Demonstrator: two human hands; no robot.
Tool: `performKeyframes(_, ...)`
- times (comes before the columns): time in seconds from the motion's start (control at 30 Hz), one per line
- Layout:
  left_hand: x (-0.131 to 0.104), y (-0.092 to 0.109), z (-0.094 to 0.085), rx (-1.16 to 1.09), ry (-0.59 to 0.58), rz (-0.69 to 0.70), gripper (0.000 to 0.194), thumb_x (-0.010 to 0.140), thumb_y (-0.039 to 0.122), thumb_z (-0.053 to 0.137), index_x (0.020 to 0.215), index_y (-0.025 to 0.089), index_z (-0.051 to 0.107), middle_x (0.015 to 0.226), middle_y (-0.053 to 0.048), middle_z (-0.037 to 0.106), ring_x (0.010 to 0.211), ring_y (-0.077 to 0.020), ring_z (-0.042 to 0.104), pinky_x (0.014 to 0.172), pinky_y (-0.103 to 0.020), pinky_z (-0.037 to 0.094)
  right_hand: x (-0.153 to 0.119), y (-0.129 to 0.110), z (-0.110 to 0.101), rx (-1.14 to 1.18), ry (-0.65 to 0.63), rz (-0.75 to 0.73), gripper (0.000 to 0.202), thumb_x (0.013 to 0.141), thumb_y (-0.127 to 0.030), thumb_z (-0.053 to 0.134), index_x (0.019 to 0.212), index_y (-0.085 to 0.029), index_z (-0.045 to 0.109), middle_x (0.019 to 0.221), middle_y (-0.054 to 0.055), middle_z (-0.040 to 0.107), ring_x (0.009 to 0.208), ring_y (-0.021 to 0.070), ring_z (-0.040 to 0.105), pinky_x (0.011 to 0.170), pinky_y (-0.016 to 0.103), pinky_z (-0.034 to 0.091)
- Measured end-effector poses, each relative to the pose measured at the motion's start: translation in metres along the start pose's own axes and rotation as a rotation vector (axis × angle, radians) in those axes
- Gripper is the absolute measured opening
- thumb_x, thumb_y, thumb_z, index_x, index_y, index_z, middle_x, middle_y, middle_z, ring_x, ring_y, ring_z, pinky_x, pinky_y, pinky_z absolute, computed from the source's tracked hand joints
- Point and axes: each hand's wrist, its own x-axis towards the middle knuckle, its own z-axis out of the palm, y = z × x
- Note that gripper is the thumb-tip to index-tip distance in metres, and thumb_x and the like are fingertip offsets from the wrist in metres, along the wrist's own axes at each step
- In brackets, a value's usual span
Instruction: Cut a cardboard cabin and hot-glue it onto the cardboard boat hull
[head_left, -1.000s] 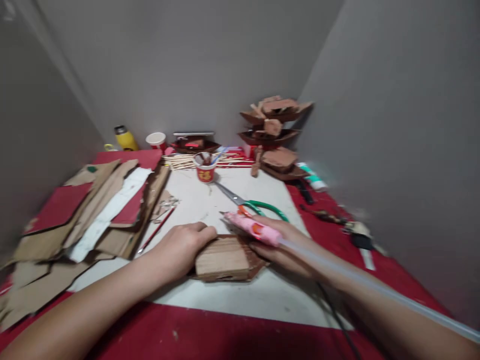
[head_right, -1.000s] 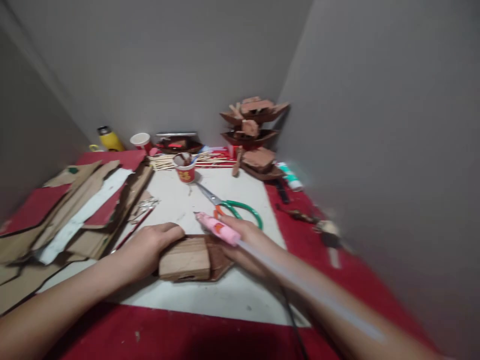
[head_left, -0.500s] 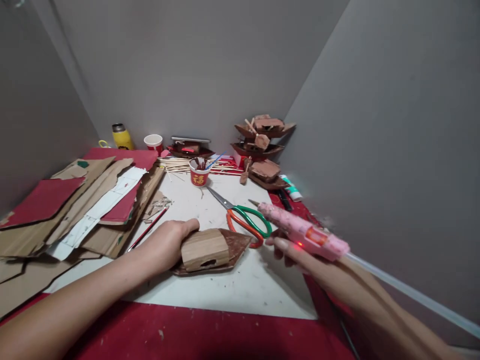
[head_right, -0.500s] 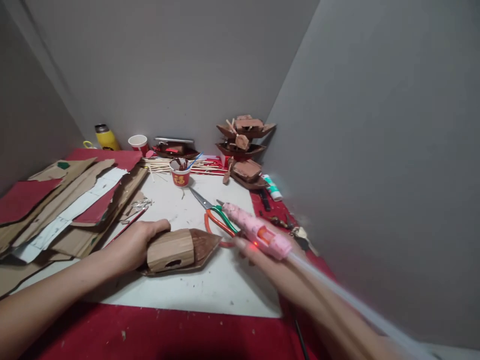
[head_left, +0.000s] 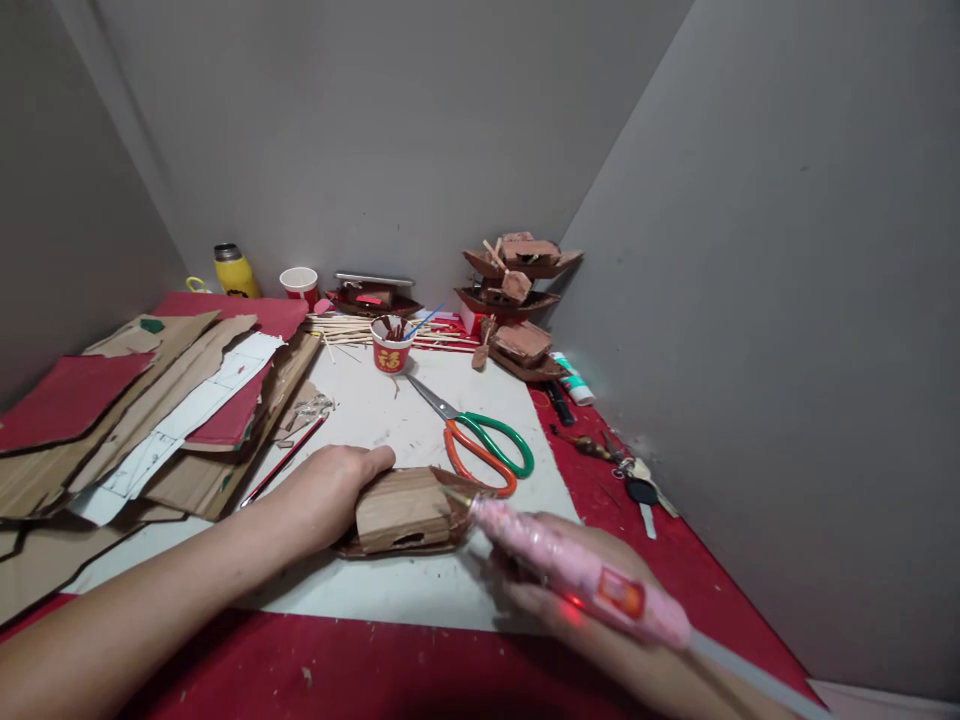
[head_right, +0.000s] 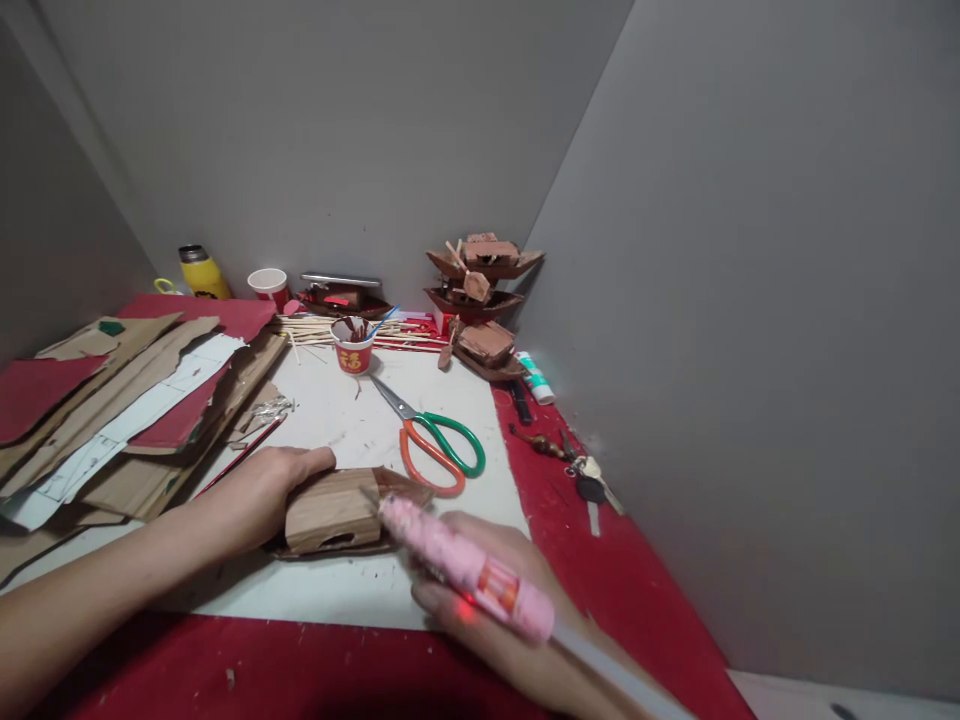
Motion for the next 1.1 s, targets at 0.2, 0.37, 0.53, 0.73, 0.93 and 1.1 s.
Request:
performKeyframes(0.2,0.0,0.003,0.002,0.024,0.001,0.024,0.014,0.073,0.007,0.05,0.075,0.021,0.053,0.072,-0.001,0.065,0.063,-0.0163,0.06,0.056,-0.024,0.036,0.019,-0.008,0.024,0.356,0.123,0.327,0.045,0.078,-0.039,0.068,0.119,-0.022,0.063,0.079,0.003,0.069,0.06,0.0159,0.061,0.048,0.023,0.046)
performKeyframes(0.37,-0.003,0.005,0.004,-0.001,-0.021,-0.002,0.013,0.076,0.009,0.049,0.079,0.021,0.055,0.078,-0.003,0.068,0.067,-0.0173,0.063,0.056,-0.023,0.038,0.021,-0.005,0.045,0.385,0.145,0.363,0.025,0.077,-0.034,0.067,0.096,-0.018,0.062,0.063,-0.002,0.062,0.054,0.0135,0.058,0.049,0.022,0.045)
performKeyframes(0.53,-0.006,0.007,0.003,-0.01,-0.011,-0.004,0.016,0.074,0.007,0.047,0.079,0.021,0.053,0.08,-0.004,0.069,0.069,-0.0179,0.063,0.059,-0.024,0.04,0.019,0.002,0.051,0.156,0.118,0.167,0.031,0.082,-0.026,0.062,0.113,-0.02,0.057,0.079,0.001,0.066,0.063,0.0161,0.061,0.059,0.027,0.051)
performKeyframes(0.73,-0.004,0.008,0.003,-0.036,-0.005,-0.013,0.017,0.072,0.005,0.047,0.075,0.021,0.053,0.075,-0.002,0.067,0.065,-0.0162,0.061,0.057,-0.023,0.038,0.019,0.003,0.05,0.033,0.084,0.093,0.02,0.082,-0.027,0.06,0.101,-0.021,0.059,0.073,-0.001,0.061,0.057,0.0153,0.056,0.053,0.026,0.047)
performKeyframes(0.93,-0.004,0.003,-0.001,0.029,-0.024,0.003,0.029,0.067,0.0,0.046,0.081,0.021,0.06,0.079,-0.003,0.07,0.07,-0.0183,0.064,0.061,-0.024,0.04,0.019,0.0,0.053,0.194,0.086,0.212,0.028,0.079,-0.028,0.062,0.105,-0.022,0.057,0.062,-0.006,0.051,0.045,0.0117,0.048,0.042,0.023,0.041)
performKeyframes(1.1,-0.012,0.0,-0.01,-0.025,-0.033,0.067,0.037,0.075,0.003,0.046,0.1,0.02,0.066,0.093,-0.006,0.073,0.083,-0.0195,0.068,0.071,-0.025,0.047,0.021,0.001,0.052,0.144,0.117,0.171,0.028,0.078,-0.026,0.061,0.105,-0.02,0.06,0.075,-0.001,0.06,0.054,0.0138,0.053,0.048,0.025,0.045)
